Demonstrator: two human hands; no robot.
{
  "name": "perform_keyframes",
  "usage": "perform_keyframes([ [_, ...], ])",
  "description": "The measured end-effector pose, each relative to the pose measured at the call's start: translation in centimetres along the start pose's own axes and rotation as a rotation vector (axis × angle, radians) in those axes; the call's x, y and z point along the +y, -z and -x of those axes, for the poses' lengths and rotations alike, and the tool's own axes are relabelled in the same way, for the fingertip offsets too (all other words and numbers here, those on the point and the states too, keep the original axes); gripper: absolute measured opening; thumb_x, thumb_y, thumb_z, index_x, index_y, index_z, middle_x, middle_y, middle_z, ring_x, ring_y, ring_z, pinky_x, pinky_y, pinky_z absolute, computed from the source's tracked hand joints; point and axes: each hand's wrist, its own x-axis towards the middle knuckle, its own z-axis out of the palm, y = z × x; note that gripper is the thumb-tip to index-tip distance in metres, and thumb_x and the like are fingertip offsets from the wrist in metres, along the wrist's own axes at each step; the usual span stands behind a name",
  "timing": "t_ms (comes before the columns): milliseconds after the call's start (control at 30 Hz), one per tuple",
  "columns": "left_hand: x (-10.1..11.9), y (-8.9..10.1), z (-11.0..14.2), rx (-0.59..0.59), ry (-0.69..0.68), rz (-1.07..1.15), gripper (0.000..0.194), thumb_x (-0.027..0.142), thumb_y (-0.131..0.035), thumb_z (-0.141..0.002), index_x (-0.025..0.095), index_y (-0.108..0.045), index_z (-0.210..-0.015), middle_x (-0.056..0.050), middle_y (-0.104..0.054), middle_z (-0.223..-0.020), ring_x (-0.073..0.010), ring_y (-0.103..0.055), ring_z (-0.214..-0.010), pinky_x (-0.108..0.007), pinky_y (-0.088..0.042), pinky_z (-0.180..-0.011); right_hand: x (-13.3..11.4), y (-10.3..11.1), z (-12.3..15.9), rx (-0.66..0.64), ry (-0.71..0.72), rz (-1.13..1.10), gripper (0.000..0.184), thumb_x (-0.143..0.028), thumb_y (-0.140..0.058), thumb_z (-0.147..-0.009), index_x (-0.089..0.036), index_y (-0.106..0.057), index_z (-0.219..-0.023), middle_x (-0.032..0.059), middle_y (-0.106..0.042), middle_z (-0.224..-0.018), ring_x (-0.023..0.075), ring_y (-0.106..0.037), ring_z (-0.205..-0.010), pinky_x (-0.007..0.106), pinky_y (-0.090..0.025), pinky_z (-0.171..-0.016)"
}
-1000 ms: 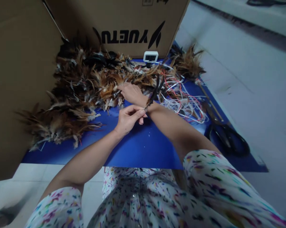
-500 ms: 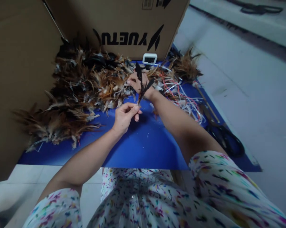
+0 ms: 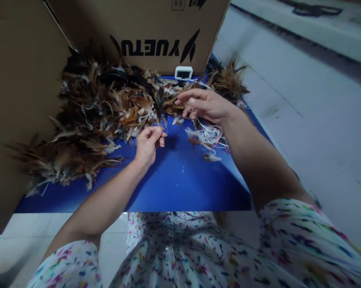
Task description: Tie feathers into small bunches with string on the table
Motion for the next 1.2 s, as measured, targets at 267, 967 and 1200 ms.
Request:
perform_keyframes([
  [267,0.2,0.3,-0.3,0.026,-0.024,0.005,0.022,0.029,-0.082,-0.078,0.015,-0.065,-0.075,0.003,-0.066,-0.060,-0.0035,-0.053,-0.042,-0.015,-0.043,-0.041,3.1,4.2,0.3,0.549,0.026,0.236,0.017,-0.033,-0.076,-0.083,-0.019,-0.068,-0.077,0.0021,-0.068,-0.069,0.0122,-0.061,-0.057,0.024,-0.046,-0.049],
  [967,-0.1,0.3,-0.3,0.022,-0.027,-0.015,0.024,0.032,-0.082,-0.078,0.015,-0.065,-0.074,0.003,-0.066,-0.059,-0.0040,-0.052,-0.041,-0.016,-0.041,-0.040,3.2,1.3,-1.7,0.413,-0.137,1.225,0.027,-0.026,-0.057,-0.090,-0.014,-0.076,-0.105,0.0145,-0.074,-0.109,0.0311,-0.066,-0.106,0.044,-0.049,-0.097],
  [1200,0.1,0.2,-0.2,0.025,-0.029,-0.017,0.027,0.034,-0.085,-0.075,0.015,-0.066,-0.074,0.002,-0.066,-0.059,-0.0043,-0.052,-0.042,-0.016,-0.042,-0.040,0.7,3.3,0.0,0.707,0.080,0.941,0.021,-0.041,-0.063,-0.088,-0.021,-0.071,-0.084,0.0058,-0.072,-0.077,0.0231,-0.065,-0.076,0.037,-0.051,-0.075],
])
